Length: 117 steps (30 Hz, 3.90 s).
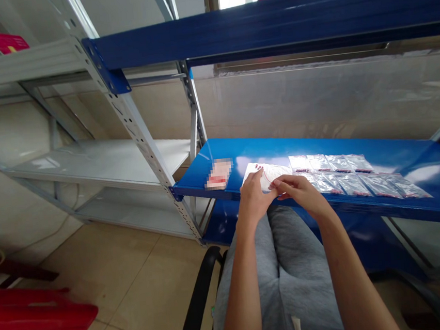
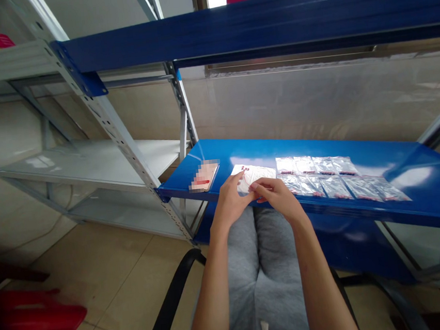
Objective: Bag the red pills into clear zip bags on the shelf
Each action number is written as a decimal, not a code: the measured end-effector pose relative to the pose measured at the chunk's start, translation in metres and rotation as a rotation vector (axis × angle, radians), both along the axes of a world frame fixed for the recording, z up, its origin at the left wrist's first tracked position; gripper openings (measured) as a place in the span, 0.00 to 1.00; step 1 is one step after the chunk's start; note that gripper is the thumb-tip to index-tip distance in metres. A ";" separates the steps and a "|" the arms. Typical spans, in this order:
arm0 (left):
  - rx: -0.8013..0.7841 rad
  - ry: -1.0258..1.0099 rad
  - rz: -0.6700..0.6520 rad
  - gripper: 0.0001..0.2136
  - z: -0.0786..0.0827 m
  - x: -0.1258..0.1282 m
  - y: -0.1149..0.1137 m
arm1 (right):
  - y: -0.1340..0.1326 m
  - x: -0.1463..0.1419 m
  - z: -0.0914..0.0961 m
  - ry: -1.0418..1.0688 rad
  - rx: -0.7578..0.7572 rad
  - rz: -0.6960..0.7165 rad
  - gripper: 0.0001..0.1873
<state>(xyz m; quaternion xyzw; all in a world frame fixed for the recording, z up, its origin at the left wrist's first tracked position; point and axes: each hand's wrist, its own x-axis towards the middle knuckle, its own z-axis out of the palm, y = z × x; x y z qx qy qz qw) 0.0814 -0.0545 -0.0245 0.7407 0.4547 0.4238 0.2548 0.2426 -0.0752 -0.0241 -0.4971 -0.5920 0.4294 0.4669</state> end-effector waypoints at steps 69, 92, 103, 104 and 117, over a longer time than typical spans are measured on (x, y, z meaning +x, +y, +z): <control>-0.035 -0.006 0.237 0.22 -0.030 -0.017 0.021 | 0.158 0.005 -0.017 -1.137 0.250 0.009 0.11; -0.024 -0.011 0.229 0.22 -0.029 -0.022 0.021 | 0.176 0.013 -0.027 -1.105 0.219 -0.016 0.08; 0.008 -0.031 0.235 0.21 -0.028 -0.019 0.020 | 0.125 0.004 0.019 -0.748 0.263 0.378 0.14; 0.012 -0.032 0.234 0.21 -0.027 -0.019 0.020 | 0.119 0.001 0.024 -0.746 0.258 0.433 0.15; -0.006 -0.002 0.244 0.22 -0.026 -0.019 0.020 | 0.159 0.009 -0.007 -1.040 0.222 -0.032 0.11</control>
